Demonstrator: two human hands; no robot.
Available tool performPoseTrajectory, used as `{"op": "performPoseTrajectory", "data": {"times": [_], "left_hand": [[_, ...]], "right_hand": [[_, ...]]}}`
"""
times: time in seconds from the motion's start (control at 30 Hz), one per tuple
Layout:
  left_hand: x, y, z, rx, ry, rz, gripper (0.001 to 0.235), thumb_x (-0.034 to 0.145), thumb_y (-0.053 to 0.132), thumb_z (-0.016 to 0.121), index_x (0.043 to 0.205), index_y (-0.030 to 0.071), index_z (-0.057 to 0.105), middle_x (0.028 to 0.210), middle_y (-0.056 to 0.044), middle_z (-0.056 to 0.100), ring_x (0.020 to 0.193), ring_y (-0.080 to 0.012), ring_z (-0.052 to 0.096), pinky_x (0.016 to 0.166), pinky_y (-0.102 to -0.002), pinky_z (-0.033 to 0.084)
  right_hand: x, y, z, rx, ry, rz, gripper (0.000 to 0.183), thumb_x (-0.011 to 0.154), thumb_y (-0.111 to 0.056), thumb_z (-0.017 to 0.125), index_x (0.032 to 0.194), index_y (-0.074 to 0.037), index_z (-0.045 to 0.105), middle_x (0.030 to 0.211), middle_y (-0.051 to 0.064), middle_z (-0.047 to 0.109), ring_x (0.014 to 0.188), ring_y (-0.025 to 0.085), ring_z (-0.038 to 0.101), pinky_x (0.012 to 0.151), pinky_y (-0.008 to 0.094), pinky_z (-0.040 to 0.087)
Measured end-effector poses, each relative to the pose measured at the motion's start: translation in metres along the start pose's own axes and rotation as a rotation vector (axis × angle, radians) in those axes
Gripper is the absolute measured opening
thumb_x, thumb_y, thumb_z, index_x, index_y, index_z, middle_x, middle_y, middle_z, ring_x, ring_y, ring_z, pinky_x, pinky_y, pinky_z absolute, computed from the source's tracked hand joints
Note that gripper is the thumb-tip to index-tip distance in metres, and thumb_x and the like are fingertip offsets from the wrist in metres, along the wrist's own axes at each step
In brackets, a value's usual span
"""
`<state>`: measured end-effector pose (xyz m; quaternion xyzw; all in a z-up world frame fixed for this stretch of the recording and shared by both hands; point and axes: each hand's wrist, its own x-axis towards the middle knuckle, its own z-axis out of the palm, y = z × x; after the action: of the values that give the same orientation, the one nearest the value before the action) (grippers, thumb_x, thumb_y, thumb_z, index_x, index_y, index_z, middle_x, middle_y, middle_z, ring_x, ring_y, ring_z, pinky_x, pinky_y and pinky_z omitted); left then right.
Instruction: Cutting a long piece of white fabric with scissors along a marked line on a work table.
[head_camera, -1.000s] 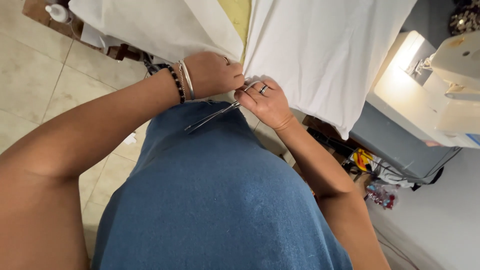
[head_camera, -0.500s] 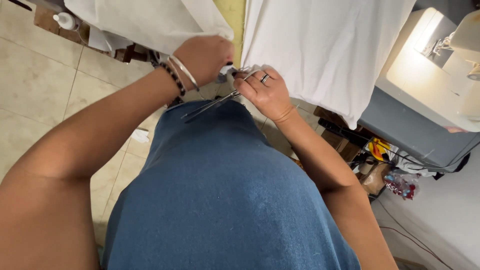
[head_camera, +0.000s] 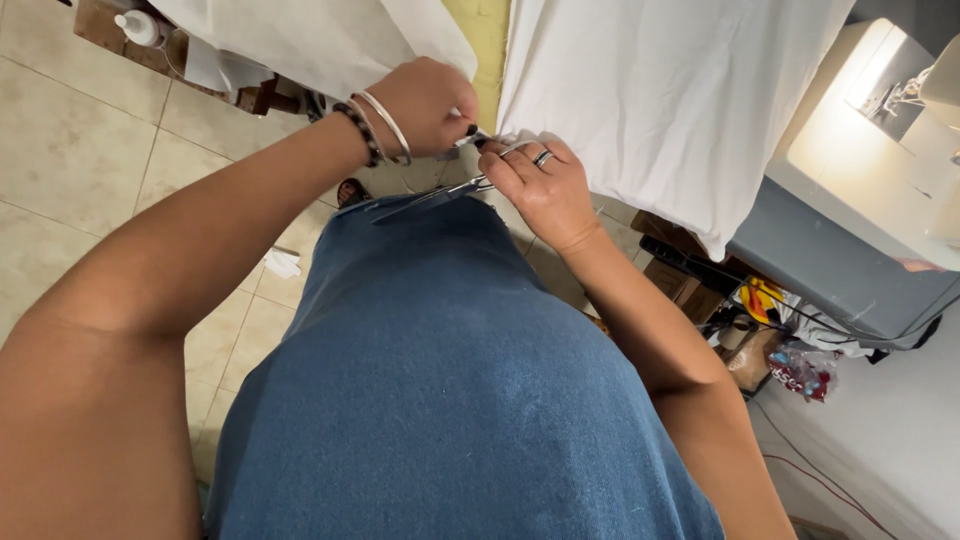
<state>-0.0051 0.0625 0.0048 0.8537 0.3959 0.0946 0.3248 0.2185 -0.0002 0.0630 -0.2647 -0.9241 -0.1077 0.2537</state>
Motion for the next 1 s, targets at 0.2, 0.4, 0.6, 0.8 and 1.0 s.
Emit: {"op": "performPoseTrajectory", "data": {"times": [0.2,0.4,0.6,0.8,1.0], "left_hand": [[-0.01,-0.019,0.005,-0.283,0.091,0.018,0.014,0.093,0.02,0.069,0.081,0.014,0.075,0.078,0.001,0.069,0.074,-0.0188,0.059,0.07,-0.038,0.046],[-0.007,-0.023,0.002,-0.313,0.012,0.021,0.034,0.098,0.024,0.068,0.067,0.013,0.059,0.062,0.004,0.057,0.064,-0.0141,0.053,0.071,-0.035,0.045],[0.001,-0.023,0.009,-0.193,0.06,0.133,0.03,0.09,0.014,0.058,0.061,0.01,0.052,0.056,-0.001,0.05,0.054,-0.0194,0.046,0.063,-0.04,0.044],[0.001,-0.025,0.002,-0.242,0.011,0.112,0.037,0.091,0.015,0.058,0.06,0.014,0.038,0.052,0.002,0.033,0.052,-0.0172,0.03,0.062,-0.036,0.037],[0.002,-0.029,0.007,-0.237,-0.01,0.059,0.03,0.098,0.019,0.067,0.069,0.016,0.062,0.058,0.005,0.054,0.056,-0.0168,0.051,0.076,-0.04,0.05]], "right_hand": [[0.007,-0.012,-0.019,-0.046,-0.114,0.05,0.008,0.107,-0.023,0.071,0.107,-0.016,0.067,0.111,-0.006,0.076,0.083,0.008,0.066,0.077,0.026,0.052],[-0.027,-0.018,-0.049,0.393,-0.428,0.344,0.036,0.086,-0.042,0.084,0.103,-0.012,0.073,0.095,0.006,0.079,0.078,0.024,0.077,0.074,0.04,0.065],[-0.062,-0.028,-0.047,0.836,-0.681,0.638,0.03,0.082,-0.037,0.085,0.08,-0.015,0.063,0.069,-0.006,0.064,0.054,0.005,0.058,0.052,0.018,0.053],[-0.055,-0.035,-0.061,0.256,-0.883,0.645,0.059,0.08,-0.072,0.074,0.09,-0.016,0.059,0.051,0.002,0.057,0.052,0.028,0.065,0.049,0.042,0.051],[-0.054,-0.038,-0.067,0.067,-0.923,0.53,0.058,0.09,-0.073,0.062,0.092,-0.015,0.059,0.051,-0.006,0.051,0.042,0.014,0.053,0.04,0.033,0.051]]}}
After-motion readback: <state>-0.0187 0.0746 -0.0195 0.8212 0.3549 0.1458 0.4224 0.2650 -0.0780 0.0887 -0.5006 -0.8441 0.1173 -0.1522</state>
